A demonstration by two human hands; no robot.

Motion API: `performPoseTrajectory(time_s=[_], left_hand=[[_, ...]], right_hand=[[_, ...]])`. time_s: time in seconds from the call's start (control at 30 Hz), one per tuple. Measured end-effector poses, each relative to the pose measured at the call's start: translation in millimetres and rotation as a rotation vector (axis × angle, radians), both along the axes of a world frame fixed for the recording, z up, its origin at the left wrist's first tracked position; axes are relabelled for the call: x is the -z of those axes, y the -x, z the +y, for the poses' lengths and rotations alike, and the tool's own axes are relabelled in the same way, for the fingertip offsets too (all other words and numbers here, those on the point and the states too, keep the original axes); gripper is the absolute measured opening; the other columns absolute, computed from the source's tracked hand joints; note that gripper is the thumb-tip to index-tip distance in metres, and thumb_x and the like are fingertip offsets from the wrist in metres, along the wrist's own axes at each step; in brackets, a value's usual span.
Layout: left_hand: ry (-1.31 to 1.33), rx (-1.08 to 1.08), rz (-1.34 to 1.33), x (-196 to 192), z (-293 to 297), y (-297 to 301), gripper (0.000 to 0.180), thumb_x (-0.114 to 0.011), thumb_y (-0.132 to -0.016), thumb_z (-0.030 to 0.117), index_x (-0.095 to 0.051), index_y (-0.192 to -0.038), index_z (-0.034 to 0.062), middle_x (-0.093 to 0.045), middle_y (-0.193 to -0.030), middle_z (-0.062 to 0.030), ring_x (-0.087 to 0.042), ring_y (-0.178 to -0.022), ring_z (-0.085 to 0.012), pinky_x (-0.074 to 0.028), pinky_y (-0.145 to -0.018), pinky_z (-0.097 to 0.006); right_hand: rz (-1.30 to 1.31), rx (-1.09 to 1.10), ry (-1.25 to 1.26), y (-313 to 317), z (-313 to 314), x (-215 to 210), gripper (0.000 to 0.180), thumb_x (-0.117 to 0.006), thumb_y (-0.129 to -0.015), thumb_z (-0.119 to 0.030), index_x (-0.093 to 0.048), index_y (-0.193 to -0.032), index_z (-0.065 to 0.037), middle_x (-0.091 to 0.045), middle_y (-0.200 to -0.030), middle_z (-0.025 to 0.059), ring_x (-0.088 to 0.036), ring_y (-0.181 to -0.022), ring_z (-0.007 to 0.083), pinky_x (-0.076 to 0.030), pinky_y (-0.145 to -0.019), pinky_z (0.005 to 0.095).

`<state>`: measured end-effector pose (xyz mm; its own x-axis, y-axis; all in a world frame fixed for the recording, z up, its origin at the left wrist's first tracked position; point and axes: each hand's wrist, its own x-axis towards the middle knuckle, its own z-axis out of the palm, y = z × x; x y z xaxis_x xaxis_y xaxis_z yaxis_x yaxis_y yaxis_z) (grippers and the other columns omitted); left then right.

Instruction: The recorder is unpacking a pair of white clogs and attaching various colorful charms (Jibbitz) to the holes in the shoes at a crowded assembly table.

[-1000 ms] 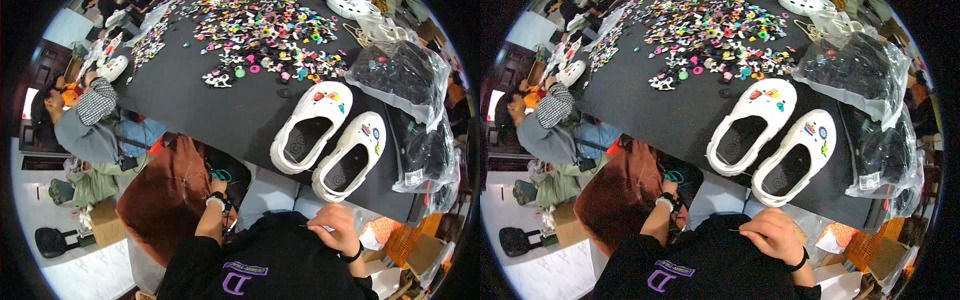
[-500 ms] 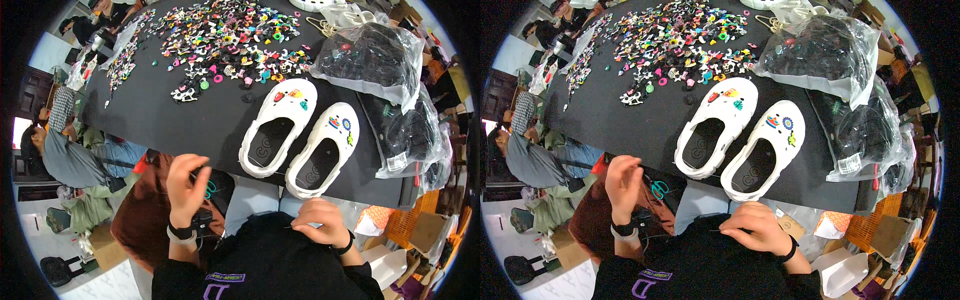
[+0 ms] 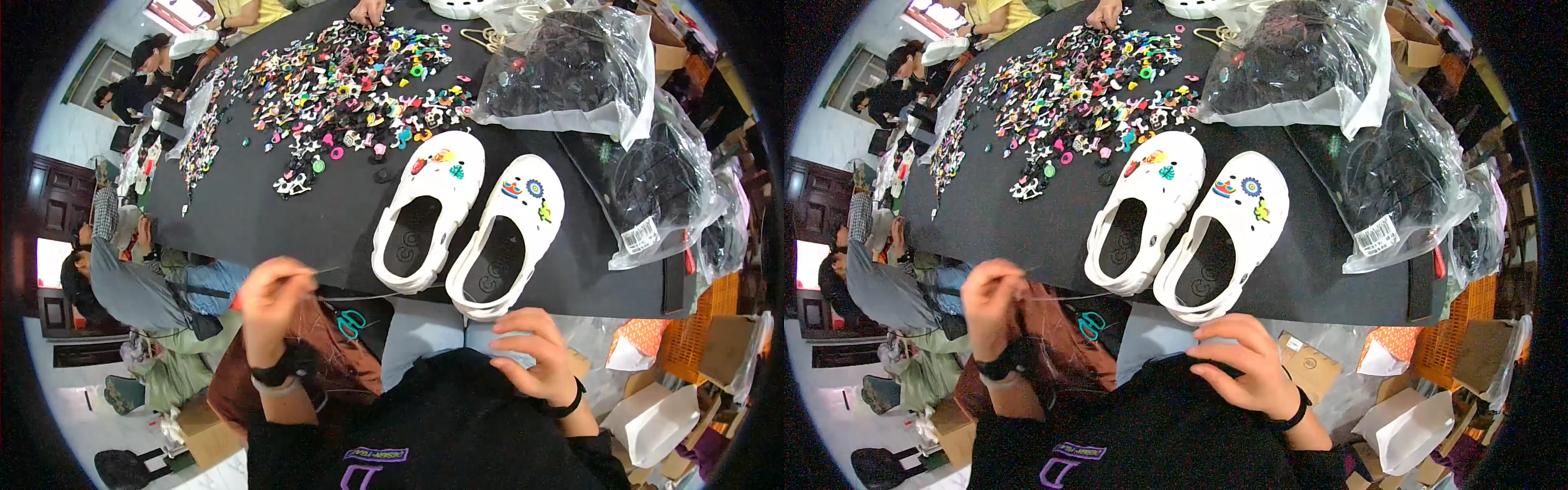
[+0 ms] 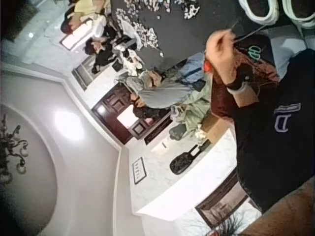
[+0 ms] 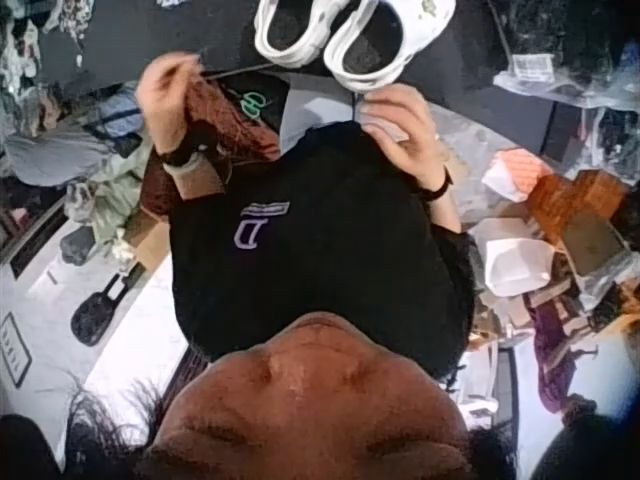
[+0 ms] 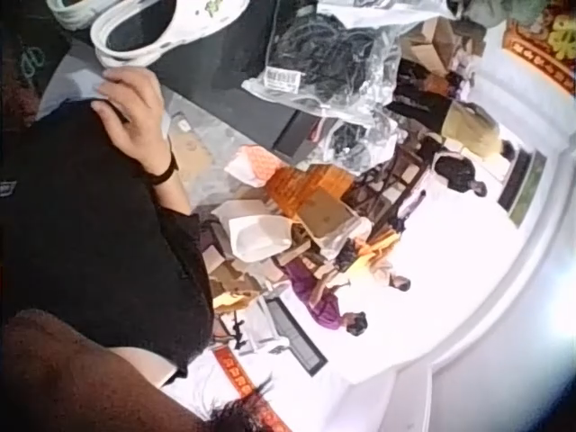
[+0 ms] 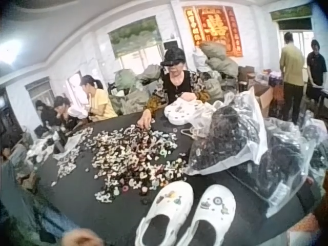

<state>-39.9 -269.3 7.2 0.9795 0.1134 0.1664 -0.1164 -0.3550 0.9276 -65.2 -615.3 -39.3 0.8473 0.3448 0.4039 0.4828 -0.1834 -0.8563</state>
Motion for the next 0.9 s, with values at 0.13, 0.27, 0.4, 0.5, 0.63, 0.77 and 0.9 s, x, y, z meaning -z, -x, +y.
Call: performPoseTrajectory(time_s=[0.13, 0.27, 0.4, 0.5, 0.63, 0.77, 0.9], left_hand=[[0.246, -0.291, 0.088, 26, 78, 73, 0.005, -0.054, -0.095, 0.002, -0.059, -0.094, 0.0012, -0.058, -0.074, -0.0050, -0.052, -0.060, -0.0107, -0.045, -0.054, -0.024], [0.261, -0.693, 0.210, 106, 145, 156, 0.009, -0.060, -0.095, 0.013, -0.062, -0.093, 0.0048, -0.059, -0.074, -0.0006, -0.054, -0.060, -0.0091, -0.044, -0.053, -0.022], [0.043, -1.092, 0.543, 193, 185, 270, 0.016, -0.064, -0.092, 0.015, -0.066, -0.098, 0.0007, -0.063, -0.076, -0.0039, -0.056, -0.057, -0.0102, -0.047, -0.048, -0.027], [0.211, -1.278, 0.645, 246, 178, 314, 0.019, -0.065, -0.091, 0.012, -0.066, -0.103, -0.0040, -0.064, -0.075, -0.0082, -0.056, -0.054, -0.0125, -0.048, -0.044, -0.030], [0.356, -1.458, 0.660, 306, 166, 339, 0.013, -0.064, -0.089, 0.007, -0.066, -0.093, -0.0052, -0.065, -0.073, -0.0124, -0.057, -0.053, -0.0162, -0.049, -0.045, -0.031], [0.442, -1.609, 0.762, 343, 174, 347, 0.026, -0.062, -0.089, 0.005, -0.059, -0.111, -0.0087, -0.066, -0.082, -0.0206, -0.060, -0.062, -0.0253, -0.052, -0.056, -0.040], [-0.526, -1.413, 0.773, 331, 215, 346, 0.049, -0.067, -0.087, 0.009, -0.047, -0.128, -0.0088, -0.062, -0.109, -0.0223, -0.060, -0.093, -0.0330, -0.047, -0.090, -0.041]], right_hand=[[0.027, 0.017, 0.013, -3, -5, 0, 0.024, -0.077, -0.071, -0.005, -0.071, -0.094, -0.008, -0.064, -0.104, 0.0085, -0.060, -0.097, 0.0271, -0.047, -0.085, 0.0388], [0.028, 0.074, 0.037, -7, -8, 8, 0.021, -0.072, -0.070, 0.000, -0.068, -0.089, -0.007, -0.063, -0.103, 0.0118, -0.059, -0.095, 0.0295, -0.046, -0.083, 0.0400], [-0.012, 0.119, 0.042, -15, -10, 11, 0.016, -0.068, -0.072, 0.001, -0.064, -0.087, -0.004, -0.059, -0.099, 0.0130, -0.056, -0.094, 0.0290, -0.045, -0.083, 0.0395], [-0.033, 0.165, 0.044, -19, -12, 11, 0.013, -0.065, -0.076, 0.001, -0.063, -0.088, -0.003, -0.058, -0.101, 0.0134, -0.055, -0.096, 0.0287, -0.043, -0.085, 0.0394], [-0.072, 0.223, 0.155, -23, -8, 1, 0.016, -0.063, -0.074, 0.006, -0.062, -0.088, -0.003, -0.059, -0.101, 0.0141, -0.056, -0.097, 0.0300, -0.044, -0.086, 0.0408], [-0.118, 0.184, 0.358, -30, 5, -9, 0.027, -0.069, -0.069, 0.005, -0.065, -0.094, -0.004, -0.062, -0.100, 0.0120, -0.057, -0.094, 0.0302, -0.044, -0.085, 0.0400], [-0.117, 0.017, 0.552, -42, 19, -18, 0.050, -0.077, -0.072, -0.012, -0.059, -0.118, -0.006, -0.064, -0.099, 0.0078, -0.059, -0.093, 0.0268, -0.042, -0.086, 0.0412]])
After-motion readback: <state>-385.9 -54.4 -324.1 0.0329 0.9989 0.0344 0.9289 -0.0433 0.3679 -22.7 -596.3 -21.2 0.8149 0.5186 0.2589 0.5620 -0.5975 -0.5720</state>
